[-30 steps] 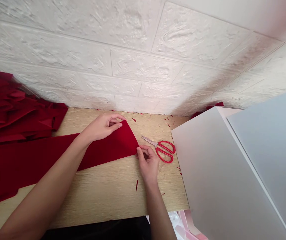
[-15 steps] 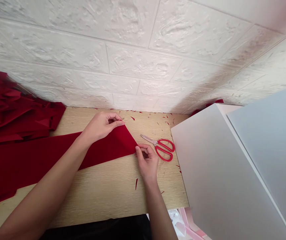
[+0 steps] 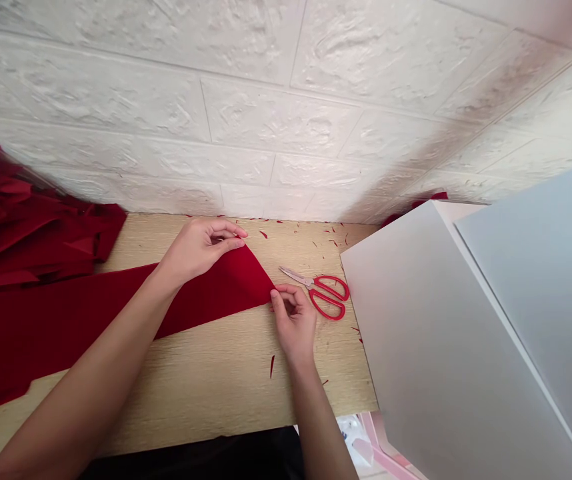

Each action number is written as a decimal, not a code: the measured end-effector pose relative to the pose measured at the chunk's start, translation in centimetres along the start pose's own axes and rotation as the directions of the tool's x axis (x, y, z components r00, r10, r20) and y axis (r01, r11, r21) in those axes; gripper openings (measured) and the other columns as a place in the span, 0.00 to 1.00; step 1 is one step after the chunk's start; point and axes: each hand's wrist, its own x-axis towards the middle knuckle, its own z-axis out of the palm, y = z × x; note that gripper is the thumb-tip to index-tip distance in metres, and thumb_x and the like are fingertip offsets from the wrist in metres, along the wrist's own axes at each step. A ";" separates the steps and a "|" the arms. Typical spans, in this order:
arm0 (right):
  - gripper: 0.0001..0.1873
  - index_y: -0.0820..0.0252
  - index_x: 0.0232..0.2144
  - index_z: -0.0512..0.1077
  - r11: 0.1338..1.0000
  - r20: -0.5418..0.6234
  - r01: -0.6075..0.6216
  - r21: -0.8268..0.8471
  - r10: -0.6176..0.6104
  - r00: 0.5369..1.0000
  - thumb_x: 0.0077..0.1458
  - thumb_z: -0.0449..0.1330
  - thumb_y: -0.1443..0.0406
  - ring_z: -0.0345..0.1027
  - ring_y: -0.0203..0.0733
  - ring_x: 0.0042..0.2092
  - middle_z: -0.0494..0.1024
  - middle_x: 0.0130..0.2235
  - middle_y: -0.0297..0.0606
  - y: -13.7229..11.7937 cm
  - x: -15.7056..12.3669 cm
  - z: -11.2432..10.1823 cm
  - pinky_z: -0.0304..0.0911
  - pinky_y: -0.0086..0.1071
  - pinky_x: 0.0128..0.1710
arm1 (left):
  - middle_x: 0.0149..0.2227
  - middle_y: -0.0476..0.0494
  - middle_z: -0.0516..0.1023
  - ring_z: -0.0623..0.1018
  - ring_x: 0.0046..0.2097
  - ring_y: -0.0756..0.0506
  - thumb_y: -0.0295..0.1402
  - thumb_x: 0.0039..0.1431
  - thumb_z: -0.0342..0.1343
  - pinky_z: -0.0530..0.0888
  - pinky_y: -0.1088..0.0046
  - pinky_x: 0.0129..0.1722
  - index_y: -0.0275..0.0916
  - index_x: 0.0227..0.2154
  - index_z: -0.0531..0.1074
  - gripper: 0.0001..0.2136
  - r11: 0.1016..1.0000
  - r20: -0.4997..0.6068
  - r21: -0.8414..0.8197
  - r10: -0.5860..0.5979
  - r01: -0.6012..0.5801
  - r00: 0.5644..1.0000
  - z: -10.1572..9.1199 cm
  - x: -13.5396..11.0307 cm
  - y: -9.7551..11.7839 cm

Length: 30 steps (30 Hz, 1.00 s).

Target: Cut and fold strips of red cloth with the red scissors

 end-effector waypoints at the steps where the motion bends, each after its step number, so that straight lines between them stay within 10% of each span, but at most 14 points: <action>1: 0.17 0.56 0.33 0.73 1.000 -0.002 0.003 0.000 -0.003 1.000 0.50 0.67 0.50 0.70 0.37 0.25 0.79 0.27 0.34 0.0 0.0 0.0 0.69 0.33 0.28 | 0.39 0.44 0.84 0.82 0.40 0.45 0.35 0.57 0.61 0.76 0.71 0.41 0.40 0.37 0.81 0.08 1.000 0.010 0.000 -0.005 0.005 1.000 0.0 0.0 0.0; 30: 0.13 0.56 0.35 0.73 0.999 -0.024 0.040 0.019 -0.040 0.999 0.53 0.67 0.55 0.70 0.35 0.25 0.79 0.28 0.33 -0.1 -0.1 -0.1 0.69 0.31 0.28 | 0.37 0.44 0.85 0.83 0.42 0.42 0.34 0.56 0.61 0.76 0.67 0.45 0.41 0.46 0.79 0.15 0.993 0.039 0.028 -0.117 0.116 0.992 -0.7 -0.1 0.3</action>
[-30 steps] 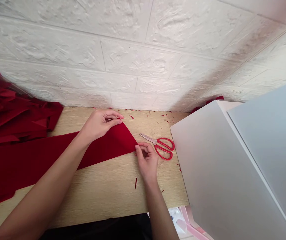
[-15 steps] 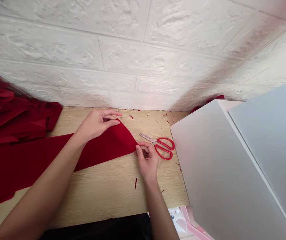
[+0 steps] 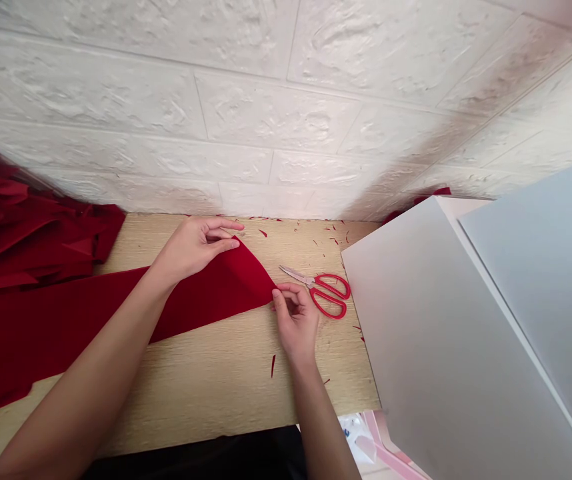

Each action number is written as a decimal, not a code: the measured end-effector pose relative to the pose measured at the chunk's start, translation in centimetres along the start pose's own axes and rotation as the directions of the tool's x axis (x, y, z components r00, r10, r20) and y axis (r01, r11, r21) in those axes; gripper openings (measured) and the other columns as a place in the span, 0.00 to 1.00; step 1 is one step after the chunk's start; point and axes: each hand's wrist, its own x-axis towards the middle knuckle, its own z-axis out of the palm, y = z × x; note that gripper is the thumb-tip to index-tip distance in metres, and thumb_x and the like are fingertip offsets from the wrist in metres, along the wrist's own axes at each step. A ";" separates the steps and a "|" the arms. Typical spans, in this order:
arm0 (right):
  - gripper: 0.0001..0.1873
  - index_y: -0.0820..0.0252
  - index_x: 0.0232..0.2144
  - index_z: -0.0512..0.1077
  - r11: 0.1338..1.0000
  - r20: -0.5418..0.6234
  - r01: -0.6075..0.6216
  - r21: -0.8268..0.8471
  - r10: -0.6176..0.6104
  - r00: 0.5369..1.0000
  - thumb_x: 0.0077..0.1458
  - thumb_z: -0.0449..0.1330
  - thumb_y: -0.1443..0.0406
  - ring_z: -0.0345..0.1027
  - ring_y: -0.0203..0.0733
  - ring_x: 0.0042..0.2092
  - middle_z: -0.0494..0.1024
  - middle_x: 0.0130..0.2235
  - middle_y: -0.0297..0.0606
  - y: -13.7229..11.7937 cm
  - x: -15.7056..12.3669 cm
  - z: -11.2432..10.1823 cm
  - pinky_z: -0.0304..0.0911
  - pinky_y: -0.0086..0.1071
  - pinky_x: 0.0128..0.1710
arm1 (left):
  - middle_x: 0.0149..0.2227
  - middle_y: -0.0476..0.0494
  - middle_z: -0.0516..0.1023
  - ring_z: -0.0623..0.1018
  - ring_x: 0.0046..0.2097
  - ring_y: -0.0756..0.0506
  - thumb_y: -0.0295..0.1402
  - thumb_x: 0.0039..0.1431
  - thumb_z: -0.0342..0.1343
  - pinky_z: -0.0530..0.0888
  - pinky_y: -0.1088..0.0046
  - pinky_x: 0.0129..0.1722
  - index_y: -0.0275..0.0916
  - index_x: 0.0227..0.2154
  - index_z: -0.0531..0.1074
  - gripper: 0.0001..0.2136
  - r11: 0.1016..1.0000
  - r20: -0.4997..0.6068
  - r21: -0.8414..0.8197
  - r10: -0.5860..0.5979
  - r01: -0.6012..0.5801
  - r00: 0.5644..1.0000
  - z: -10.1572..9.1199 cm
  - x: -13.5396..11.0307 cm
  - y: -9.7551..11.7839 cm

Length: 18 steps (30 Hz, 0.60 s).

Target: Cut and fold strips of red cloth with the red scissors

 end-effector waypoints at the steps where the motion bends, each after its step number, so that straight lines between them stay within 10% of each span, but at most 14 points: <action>1: 0.13 0.56 0.35 0.73 1.000 0.001 0.001 0.002 -0.001 1.000 0.53 0.67 0.55 0.70 0.35 0.25 0.79 0.28 0.33 0.1 0.0 0.0 0.69 0.31 0.28 | 0.37 0.44 0.85 0.83 0.42 0.42 0.35 0.55 0.61 0.76 0.66 0.45 0.41 0.46 0.79 0.15 1.000 -0.003 -0.005 -0.007 0.007 1.000 0.0 0.0 0.0; 18: 0.14 0.56 0.35 0.73 1.000 0.002 0.009 -0.007 -0.009 1.000 0.53 0.67 0.54 0.69 0.36 0.25 0.79 0.28 0.33 0.0 0.0 0.1 0.69 0.32 0.30 | 0.33 0.47 0.85 0.82 0.37 0.44 0.36 0.54 0.62 0.74 0.67 0.42 0.42 0.45 0.78 0.15 1.000 -0.013 -0.013 -0.003 0.003 1.000 -0.1 -0.1 -0.1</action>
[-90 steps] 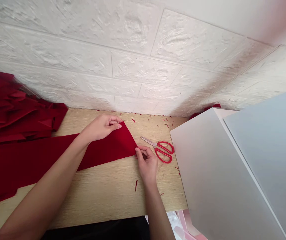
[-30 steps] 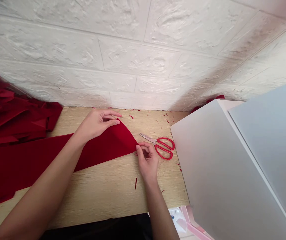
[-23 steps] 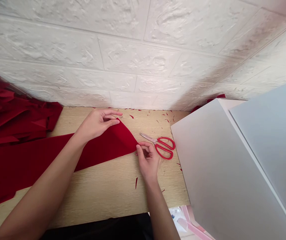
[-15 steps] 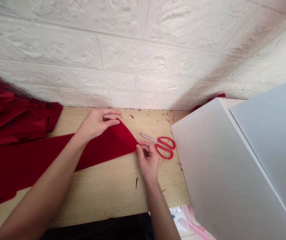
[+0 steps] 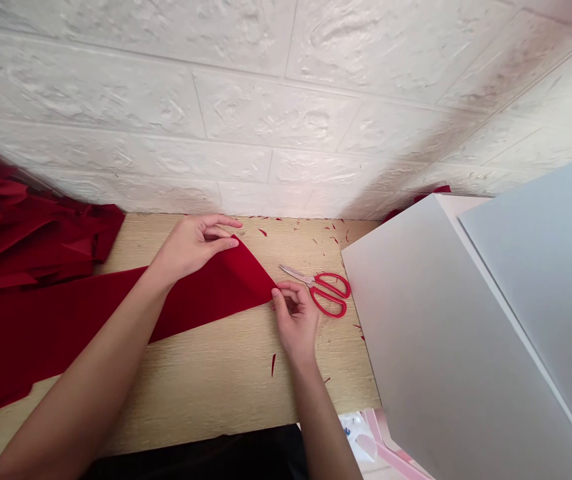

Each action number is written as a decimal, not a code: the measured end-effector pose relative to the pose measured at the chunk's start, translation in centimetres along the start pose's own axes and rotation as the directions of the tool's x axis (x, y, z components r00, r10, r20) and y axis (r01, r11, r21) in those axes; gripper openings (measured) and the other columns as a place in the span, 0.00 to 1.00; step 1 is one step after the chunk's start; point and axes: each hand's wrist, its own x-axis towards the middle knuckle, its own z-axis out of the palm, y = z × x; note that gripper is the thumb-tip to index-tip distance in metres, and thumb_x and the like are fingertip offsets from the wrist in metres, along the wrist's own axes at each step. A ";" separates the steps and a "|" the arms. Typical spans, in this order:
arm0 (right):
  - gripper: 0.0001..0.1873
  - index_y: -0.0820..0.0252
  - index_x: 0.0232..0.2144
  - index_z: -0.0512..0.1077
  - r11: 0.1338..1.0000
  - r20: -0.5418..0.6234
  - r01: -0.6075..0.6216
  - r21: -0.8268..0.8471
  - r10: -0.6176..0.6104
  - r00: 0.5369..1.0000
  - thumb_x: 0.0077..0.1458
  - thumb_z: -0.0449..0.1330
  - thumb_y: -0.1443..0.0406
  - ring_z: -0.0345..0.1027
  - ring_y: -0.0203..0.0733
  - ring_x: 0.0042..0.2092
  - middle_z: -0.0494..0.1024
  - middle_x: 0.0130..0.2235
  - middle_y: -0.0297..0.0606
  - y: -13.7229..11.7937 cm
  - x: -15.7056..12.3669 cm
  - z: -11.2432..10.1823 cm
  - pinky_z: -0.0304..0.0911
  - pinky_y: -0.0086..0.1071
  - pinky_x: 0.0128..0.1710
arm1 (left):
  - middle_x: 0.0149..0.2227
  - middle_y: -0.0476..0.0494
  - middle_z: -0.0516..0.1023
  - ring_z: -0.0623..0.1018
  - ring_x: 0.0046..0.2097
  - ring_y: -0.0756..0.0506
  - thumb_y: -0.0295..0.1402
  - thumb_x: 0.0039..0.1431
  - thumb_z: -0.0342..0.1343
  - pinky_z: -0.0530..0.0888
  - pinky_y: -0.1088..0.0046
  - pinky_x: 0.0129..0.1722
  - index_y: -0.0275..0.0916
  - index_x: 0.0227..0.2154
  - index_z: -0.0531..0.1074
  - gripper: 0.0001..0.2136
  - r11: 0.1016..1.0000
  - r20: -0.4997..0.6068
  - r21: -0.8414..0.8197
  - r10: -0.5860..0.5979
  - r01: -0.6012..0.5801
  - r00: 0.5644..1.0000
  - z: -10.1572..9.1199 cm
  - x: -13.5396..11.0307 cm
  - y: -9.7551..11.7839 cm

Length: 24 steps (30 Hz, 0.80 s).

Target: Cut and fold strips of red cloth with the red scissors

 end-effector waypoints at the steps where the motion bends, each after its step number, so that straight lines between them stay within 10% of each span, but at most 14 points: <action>1: 0.14 0.56 0.36 0.72 1.000 -0.001 0.001 -0.004 -0.001 1.000 0.53 0.66 0.54 0.69 0.36 0.26 0.79 0.28 0.33 0.0 0.0 0.0 0.69 0.33 0.30 | 0.33 0.47 0.85 0.81 0.37 0.44 0.37 0.55 0.62 0.74 0.68 0.41 0.42 0.45 0.78 0.14 1.000 0.001 -0.004 0.013 -0.013 1.000 0.0 0.0 0.0; 24: 0.12 0.56 0.38 0.70 0.992 -0.092 0.085 -0.098 -0.094 0.991 0.60 0.60 0.54 0.65 0.36 0.29 0.72 0.29 0.32 -0.4 -0.3 -0.1 0.64 0.31 0.31 | 0.32 0.47 0.85 0.82 0.37 0.44 0.35 0.56 0.60 0.73 0.68 0.39 0.41 0.42 0.78 0.11 0.998 0.016 0.019 0.059 -0.060 0.998 0.5 -0.2 0.4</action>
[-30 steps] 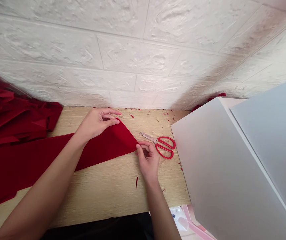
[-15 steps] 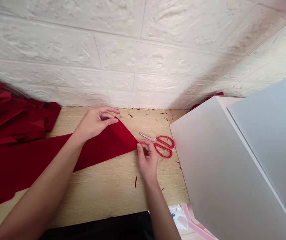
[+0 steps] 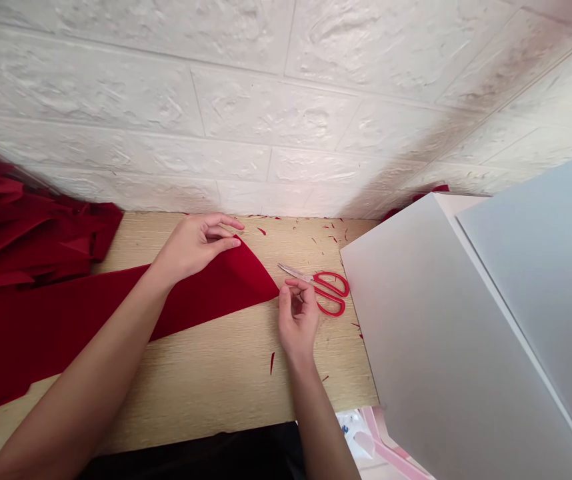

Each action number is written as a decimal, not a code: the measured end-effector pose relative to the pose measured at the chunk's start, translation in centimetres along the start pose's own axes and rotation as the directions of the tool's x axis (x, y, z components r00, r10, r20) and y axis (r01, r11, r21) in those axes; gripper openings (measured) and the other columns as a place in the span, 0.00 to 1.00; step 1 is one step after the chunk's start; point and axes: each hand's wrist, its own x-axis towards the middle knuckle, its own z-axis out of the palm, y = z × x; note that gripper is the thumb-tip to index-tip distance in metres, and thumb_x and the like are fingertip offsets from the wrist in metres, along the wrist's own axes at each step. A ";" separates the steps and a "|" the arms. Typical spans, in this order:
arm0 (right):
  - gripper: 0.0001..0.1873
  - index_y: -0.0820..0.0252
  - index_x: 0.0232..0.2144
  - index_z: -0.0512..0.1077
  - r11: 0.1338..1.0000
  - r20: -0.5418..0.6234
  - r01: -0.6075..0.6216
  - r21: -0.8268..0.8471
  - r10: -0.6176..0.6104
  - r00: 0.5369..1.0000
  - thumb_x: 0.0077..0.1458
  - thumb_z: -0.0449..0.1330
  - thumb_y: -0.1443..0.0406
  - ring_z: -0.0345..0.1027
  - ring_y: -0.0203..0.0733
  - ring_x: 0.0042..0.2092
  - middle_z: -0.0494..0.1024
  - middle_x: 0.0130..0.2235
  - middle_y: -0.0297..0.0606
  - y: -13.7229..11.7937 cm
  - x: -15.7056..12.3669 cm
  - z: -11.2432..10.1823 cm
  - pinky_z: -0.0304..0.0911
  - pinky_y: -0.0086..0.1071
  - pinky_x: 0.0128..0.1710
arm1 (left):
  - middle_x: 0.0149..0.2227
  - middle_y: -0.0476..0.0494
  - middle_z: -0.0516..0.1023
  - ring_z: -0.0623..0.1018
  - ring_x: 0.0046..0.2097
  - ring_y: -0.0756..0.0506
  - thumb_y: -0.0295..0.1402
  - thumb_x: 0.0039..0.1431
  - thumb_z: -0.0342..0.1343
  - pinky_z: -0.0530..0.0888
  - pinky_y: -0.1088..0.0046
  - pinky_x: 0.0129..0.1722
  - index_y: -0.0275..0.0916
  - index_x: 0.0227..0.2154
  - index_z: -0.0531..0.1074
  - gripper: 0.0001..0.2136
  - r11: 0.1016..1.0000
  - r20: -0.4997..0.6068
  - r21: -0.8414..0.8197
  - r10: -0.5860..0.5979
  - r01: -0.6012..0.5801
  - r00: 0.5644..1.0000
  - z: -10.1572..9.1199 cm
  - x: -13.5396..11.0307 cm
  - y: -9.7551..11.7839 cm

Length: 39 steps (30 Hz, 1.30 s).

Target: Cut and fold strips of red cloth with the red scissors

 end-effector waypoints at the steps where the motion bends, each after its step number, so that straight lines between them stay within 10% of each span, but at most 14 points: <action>1: 0.12 0.56 0.38 0.70 1.000 -0.022 0.016 -0.015 -0.016 1.000 0.60 0.60 0.55 0.65 0.36 0.29 0.73 0.31 0.33 0.0 -0.1 -0.1 0.64 0.31 0.31 | 0.32 0.47 0.85 0.82 0.37 0.44 0.35 0.56 0.61 0.73 0.68 0.40 0.41 0.42 0.78 0.11 1.000 0.003 0.001 0.005 -0.005 1.000 0.1 0.0 0.0; 10: 0.14 0.56 0.41 0.75 0.966 0.090 0.095 -0.242 -0.075 0.993 0.63 0.55 0.54 0.71 0.45 0.42 0.78 0.41 0.41 0.1 0.1 -0.1 0.65 0.37 0.41 | 0.36 0.46 0.84 0.83 0.41 0.43 0.35 0.56 0.61 0.74 0.70 0.39 0.42 0.41 0.78 0.10 0.999 0.019 -0.040 0.032 -0.031 0.999 0.3 0.0 -0.3; 27: 0.17 0.57 0.27 0.72 0.948 0.065 0.110 -0.298 -0.095 0.993 0.62 0.57 0.53 0.63 0.39 0.28 0.72 0.27 0.34 0.4 -0.1 -0.1 0.60 0.33 0.30 | 0.36 0.47 0.85 0.83 0.40 0.44 0.31 0.57 0.59 0.75 0.70 0.40 0.42 0.37 0.78 0.06 0.996 -0.020 -0.016 0.083 -0.083 0.996 1.0 -0.2 0.5; 32: 0.11 0.57 0.38 0.72 0.876 0.048 0.279 -0.393 -0.284 0.958 0.62 0.57 0.56 0.67 0.42 0.35 0.76 0.37 0.40 -1.0 1.1 -0.1 0.64 0.37 0.38 | 0.35 0.48 0.85 0.83 0.39 0.45 0.30 0.57 0.59 0.75 0.69 0.43 0.43 0.39 0.78 0.08 0.995 -0.003 -0.015 0.098 -0.098 0.995 1.1 -0.3 0.7; 39: 0.19 0.59 0.39 0.72 0.678 0.450 0.526 -0.513 -0.310 0.838 0.68 0.45 0.55 0.71 0.44 0.37 0.79 0.38 0.42 -4.8 5.7 2.8 0.60 0.33 0.36 | 0.37 0.49 0.85 0.83 0.40 0.47 0.27 0.59 0.57 0.74 0.71 0.42 0.42 0.43 0.77 0.10 0.990 0.048 0.009 0.140 -0.140 0.989 1.4 -0.1 0.3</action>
